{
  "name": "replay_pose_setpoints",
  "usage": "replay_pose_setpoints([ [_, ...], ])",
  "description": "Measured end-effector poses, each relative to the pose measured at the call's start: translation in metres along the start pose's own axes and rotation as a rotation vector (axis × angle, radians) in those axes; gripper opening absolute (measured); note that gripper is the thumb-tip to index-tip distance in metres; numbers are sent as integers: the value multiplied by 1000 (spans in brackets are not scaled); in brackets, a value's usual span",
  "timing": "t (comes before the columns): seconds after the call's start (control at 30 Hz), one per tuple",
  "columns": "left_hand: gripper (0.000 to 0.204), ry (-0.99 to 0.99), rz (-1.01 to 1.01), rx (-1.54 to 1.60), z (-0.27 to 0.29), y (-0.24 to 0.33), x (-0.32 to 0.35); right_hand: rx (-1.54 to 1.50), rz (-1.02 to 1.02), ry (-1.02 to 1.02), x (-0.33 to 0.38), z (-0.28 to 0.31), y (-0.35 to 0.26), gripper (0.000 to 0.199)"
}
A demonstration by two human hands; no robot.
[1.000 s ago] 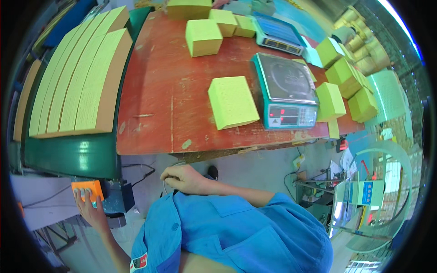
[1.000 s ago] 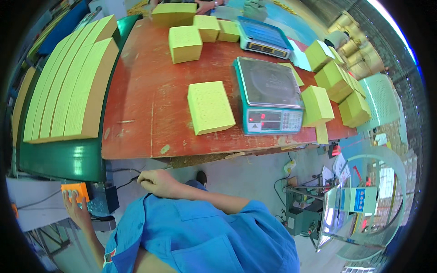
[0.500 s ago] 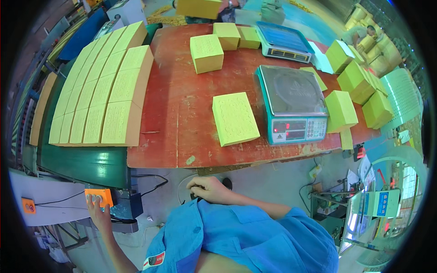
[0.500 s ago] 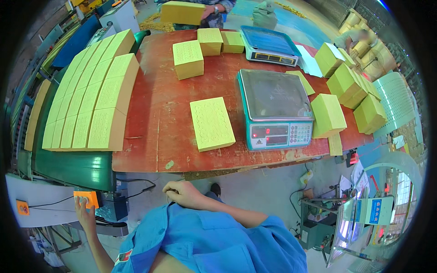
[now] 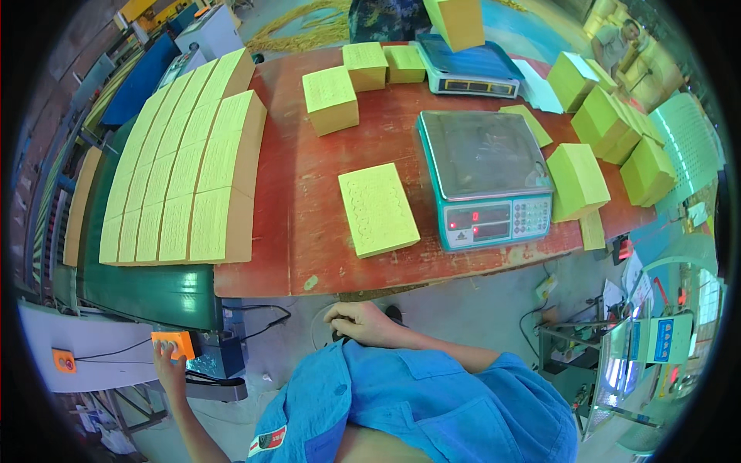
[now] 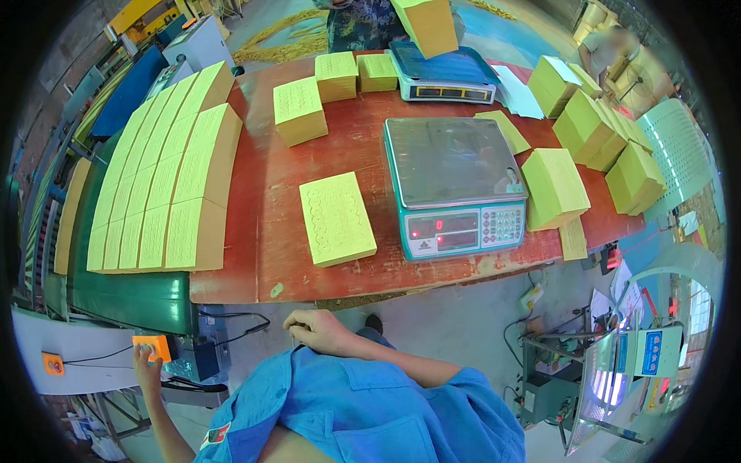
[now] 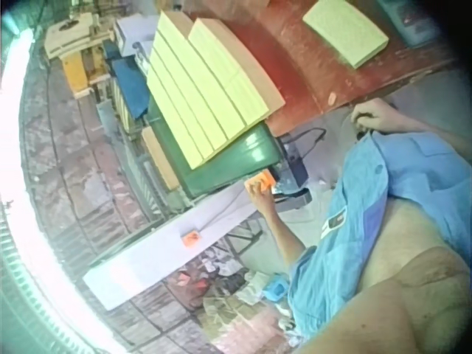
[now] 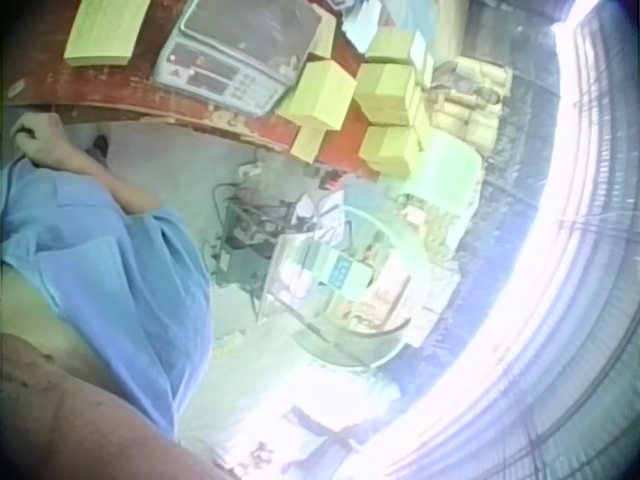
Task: The person weighs stacks of yellow sheets on a digital scale, adds and removes sheets by hand, stacks them on the table, and presses a control button panel to advance items on a conveyor.
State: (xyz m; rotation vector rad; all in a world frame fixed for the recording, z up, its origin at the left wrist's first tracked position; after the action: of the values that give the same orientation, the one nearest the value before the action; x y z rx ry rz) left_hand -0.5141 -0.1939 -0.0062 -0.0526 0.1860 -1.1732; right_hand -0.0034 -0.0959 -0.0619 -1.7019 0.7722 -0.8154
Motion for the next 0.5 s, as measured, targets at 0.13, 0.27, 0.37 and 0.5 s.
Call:
replay_pose_setpoints([
  [0.13, 48, -67, 4, -86, 6, 4, 2, -72, -15, 3, 11, 15, 2, 21],
  [0.27, 46, -100, -7, -76, 7, 7, -5, -122, 39, 102, 22, 41, 13, 20],
  [0.37, 49, -103, 4, -88, 3, -4, -5, -127, -5, 104, 33, 48, 12, 19],
  [0.5, 51, -168, 32, -91, 4, 0, -11, -138, -21, 131, 42, 64, 14, 18],
])
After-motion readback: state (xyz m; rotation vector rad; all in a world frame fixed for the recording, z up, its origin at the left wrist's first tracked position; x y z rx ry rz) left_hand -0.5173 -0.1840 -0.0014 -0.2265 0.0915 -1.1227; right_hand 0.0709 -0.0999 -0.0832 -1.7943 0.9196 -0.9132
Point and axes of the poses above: each hand's wrist, its own x-axis away from the middle knuckle, its own z-axis out of the back of the hand, y = z × x, the point moved 8 cm from there along -x, towards the middle knuckle, and after that the axes turned 15 degrees about -x, right-handed, at the moved point
